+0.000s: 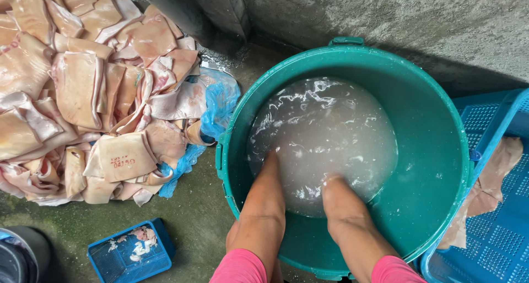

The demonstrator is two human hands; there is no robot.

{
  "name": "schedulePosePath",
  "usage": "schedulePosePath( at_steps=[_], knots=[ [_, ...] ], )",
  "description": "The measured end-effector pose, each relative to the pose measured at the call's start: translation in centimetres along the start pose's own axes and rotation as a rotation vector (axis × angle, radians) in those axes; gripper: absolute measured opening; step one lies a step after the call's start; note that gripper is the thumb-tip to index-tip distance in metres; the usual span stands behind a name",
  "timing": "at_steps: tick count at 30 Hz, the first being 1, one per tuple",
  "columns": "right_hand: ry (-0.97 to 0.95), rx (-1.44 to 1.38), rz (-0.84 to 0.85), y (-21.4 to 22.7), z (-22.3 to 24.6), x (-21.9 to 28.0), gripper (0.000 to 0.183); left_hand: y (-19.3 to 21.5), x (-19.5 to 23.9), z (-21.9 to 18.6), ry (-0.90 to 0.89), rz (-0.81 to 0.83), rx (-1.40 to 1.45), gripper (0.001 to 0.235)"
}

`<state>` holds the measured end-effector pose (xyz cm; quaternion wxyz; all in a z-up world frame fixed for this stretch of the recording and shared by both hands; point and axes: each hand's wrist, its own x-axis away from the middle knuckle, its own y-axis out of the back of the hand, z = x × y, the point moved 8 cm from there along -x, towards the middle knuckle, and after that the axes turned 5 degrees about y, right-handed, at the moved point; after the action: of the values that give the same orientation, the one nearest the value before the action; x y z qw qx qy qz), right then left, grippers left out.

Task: The person washes large, flat pieces of raw meat by hand in a green bucket filled with water. They scrub the surface of each piece, rinse it, and then place it into a blue plastic basket. The process is repeated for multiple pieces taken from a pile on the floor.

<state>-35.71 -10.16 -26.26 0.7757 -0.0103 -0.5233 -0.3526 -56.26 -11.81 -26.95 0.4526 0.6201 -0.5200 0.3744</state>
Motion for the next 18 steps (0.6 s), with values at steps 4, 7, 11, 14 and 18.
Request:
schedulePosePath(
  at_steps=[4,7,11,14,18],
  knots=[
    [0.018,-0.093,0.001,-0.8,1.8,-0.7,0.037,-0.2,-0.2,0.0,-0.001,0.026,0.060,0.074],
    [-0.012,-0.252,-0.007,-0.3,1.5,-0.8,0.033,-0.8,-0.5,0.0,-0.005,0.066,0.102,0.077],
    [-0.064,-0.615,-0.027,2.5,1.5,-1.5,0.029,-2.2,-0.5,-1.2,-0.026,0.170,0.254,0.080],
    [-0.083,-0.935,-0.001,3.5,2.8,-2.8,0.026,-2.3,0.1,-2.7,-0.052,0.279,0.436,0.083],
    [-0.102,-1.264,-0.004,4.8,5.3,-3.4,0.022,-2.0,1.6,-3.9,-0.083,0.369,0.697,0.087]
  ],
)
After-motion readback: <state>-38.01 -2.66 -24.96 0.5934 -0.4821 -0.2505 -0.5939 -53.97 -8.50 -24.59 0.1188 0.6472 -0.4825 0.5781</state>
